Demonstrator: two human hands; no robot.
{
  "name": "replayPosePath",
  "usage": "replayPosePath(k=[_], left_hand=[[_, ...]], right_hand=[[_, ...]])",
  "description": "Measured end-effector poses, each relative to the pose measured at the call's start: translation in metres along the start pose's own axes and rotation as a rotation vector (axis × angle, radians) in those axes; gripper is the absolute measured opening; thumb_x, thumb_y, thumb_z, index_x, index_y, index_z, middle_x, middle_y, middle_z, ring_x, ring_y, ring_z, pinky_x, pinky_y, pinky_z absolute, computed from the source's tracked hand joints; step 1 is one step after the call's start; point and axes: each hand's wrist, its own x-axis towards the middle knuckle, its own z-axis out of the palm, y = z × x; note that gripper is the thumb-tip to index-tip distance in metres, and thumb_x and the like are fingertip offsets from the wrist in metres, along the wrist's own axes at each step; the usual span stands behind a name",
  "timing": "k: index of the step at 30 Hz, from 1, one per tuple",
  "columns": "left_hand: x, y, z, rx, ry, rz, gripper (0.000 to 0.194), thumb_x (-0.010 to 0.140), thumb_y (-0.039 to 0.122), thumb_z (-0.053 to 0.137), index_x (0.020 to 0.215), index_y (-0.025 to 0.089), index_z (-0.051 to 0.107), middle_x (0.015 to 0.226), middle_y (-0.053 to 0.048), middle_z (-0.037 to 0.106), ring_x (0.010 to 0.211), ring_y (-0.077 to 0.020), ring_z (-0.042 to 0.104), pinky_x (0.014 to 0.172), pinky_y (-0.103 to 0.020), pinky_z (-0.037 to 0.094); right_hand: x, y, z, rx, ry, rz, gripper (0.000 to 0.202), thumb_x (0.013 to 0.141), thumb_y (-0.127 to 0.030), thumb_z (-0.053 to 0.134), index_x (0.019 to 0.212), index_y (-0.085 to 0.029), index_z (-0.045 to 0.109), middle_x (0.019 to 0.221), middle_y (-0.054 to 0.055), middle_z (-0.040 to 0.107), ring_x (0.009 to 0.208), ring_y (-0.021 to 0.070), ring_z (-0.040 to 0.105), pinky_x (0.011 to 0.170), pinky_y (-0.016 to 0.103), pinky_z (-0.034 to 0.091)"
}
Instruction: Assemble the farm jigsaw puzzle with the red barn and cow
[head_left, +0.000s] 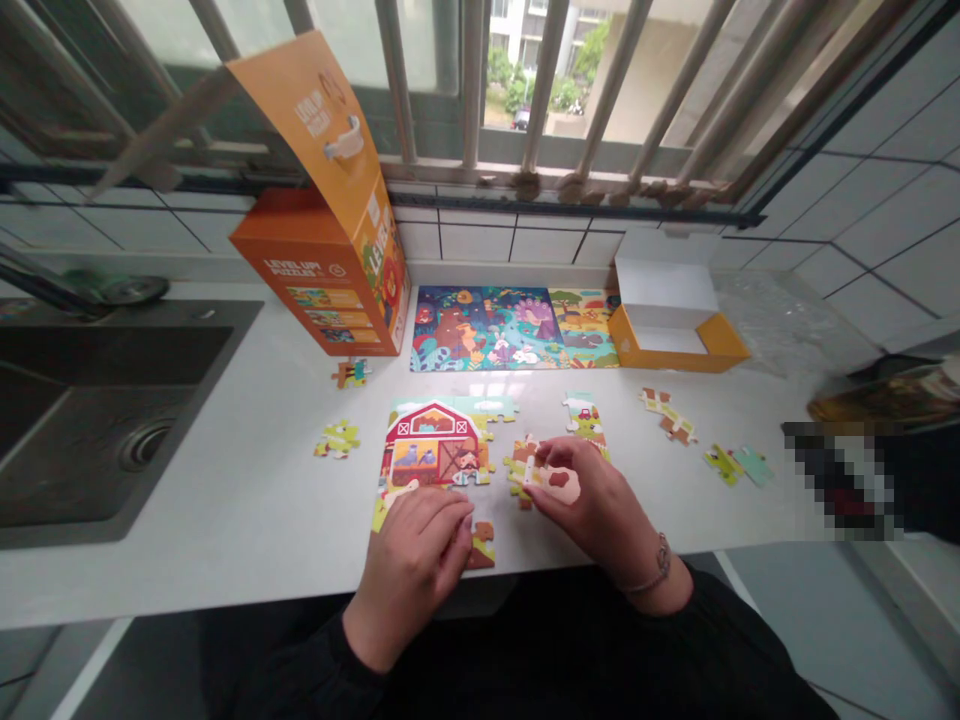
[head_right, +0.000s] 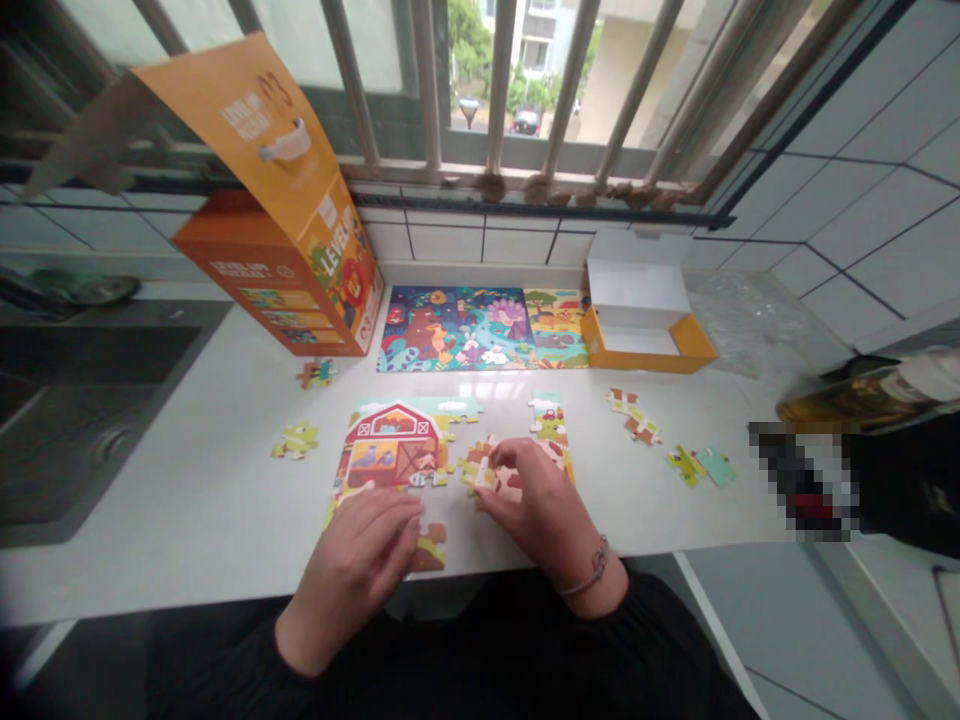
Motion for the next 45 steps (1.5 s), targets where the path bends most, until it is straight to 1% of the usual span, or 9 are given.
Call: replayPosePath(k=[6,11,14,17,22,28,33,39,45], left_hand=[[0.011,0.033,0.005,-0.628,-0.207,-0.694,0.039,0.098,0.058,0.07,0.119,0.025,0.076,0.103,-0.005,0.082,0.082,-0.022,0.08,0.079,-0.036,0.066],[0.016,0.028,0.014,-1.007,-0.174,-0.95,0.06,0.083,0.072,0.081,0.107,0.018,0.071,0.089,-0.004,0.077,0.075,-0.0186,0.075,0.074,-0.033,0.068],[0.016,0.026,0.008,-0.982,-0.15,-0.949,0.062,0.084,0.073,0.08,0.11,0.018,0.071,0.086,-0.004,0.077,0.076,-0.0198,0.075,0.073,-0.035,0.069],[0.017,0.032,-0.002,-0.864,-0.192,-0.835,0.053,0.09,0.069,0.075,0.112,0.02,0.074,0.099,-0.006,0.08,0.085,-0.0227,0.078,0.074,-0.035,0.07],[0.013,0.031,-0.011,-0.563,-0.269,-0.599,0.038,0.104,0.056,0.061,0.122,0.026,0.077,0.109,-0.006,0.082,0.085,-0.0223,0.081,0.076,-0.033,0.068],[0.01,-0.039,-0.046,0.16,0.046,-0.327,0.032,0.107,0.038,0.05,0.121,0.022,0.074,0.122,-0.013,0.078,0.117,-0.033,0.072,0.107,-0.052,0.058],[0.013,-0.103,-0.085,0.558,0.002,-0.438,0.052,0.101,0.038,0.047,0.139,0.008,0.064,0.134,-0.026,0.066,0.126,-0.0415,0.063,0.113,-0.059,0.05],[0.02,-0.136,-0.102,0.463,-0.132,-0.494,0.063,0.094,0.056,0.056,0.137,0.011,0.067,0.129,-0.021,0.065,0.121,-0.0384,0.065,0.113,-0.052,0.051],[0.032,-0.141,-0.114,0.213,-0.085,-0.584,0.056,0.078,0.064,0.075,0.111,0.021,0.066,0.105,-0.009,0.072,0.093,-0.0303,0.07,0.084,-0.041,0.057]], right_hand=[[-0.023,-0.043,0.016,0.046,0.173,0.002,0.033,0.095,-0.026,0.08,0.112,-0.028,0.053,0.113,0.006,0.073,0.108,0.0249,0.074,0.092,0.041,0.065],[-0.028,-0.055,0.024,0.108,0.154,-0.022,0.032,0.096,-0.026,0.081,0.113,-0.028,0.054,0.114,0.007,0.073,0.109,0.0248,0.073,0.095,0.042,0.064],[-0.028,-0.052,0.02,0.171,0.107,0.051,0.026,0.1,-0.027,0.074,0.122,-0.027,0.059,0.118,0.008,0.073,0.107,0.0235,0.074,0.093,0.04,0.065],[-0.028,-0.05,0.015,0.225,-0.013,0.188,0.036,0.105,-0.03,0.068,0.139,-0.026,0.061,0.116,0.008,0.075,0.097,0.0208,0.075,0.088,0.038,0.066],[-0.027,-0.044,0.008,0.283,-0.214,0.293,0.026,0.106,-0.038,0.065,0.127,-0.027,0.073,0.104,0.006,0.081,0.087,0.0211,0.076,0.08,0.037,0.065],[-0.03,0.015,-0.038,0.073,0.042,0.458,0.04,0.105,-0.053,0.058,0.131,-0.026,0.072,0.121,0.011,0.081,0.087,0.0254,0.077,0.076,0.039,0.063],[-0.051,0.091,-0.097,-0.404,0.2,0.627,0.045,0.101,-0.055,0.05,0.125,-0.026,0.075,0.115,0.016,0.081,0.093,0.0327,0.076,0.075,0.045,0.055],[-0.08,0.144,-0.122,-0.622,0.166,0.694,0.05,0.097,-0.057,0.044,0.117,-0.023,0.076,0.11,0.021,0.079,0.092,0.0389,0.073,0.077,0.051,0.055],[-0.077,0.136,-0.112,-0.779,0.211,0.504,0.052,0.097,-0.049,0.048,0.122,-0.011,0.074,0.108,0.024,0.071,0.114,0.0415,0.064,0.099,0.055,0.054]])
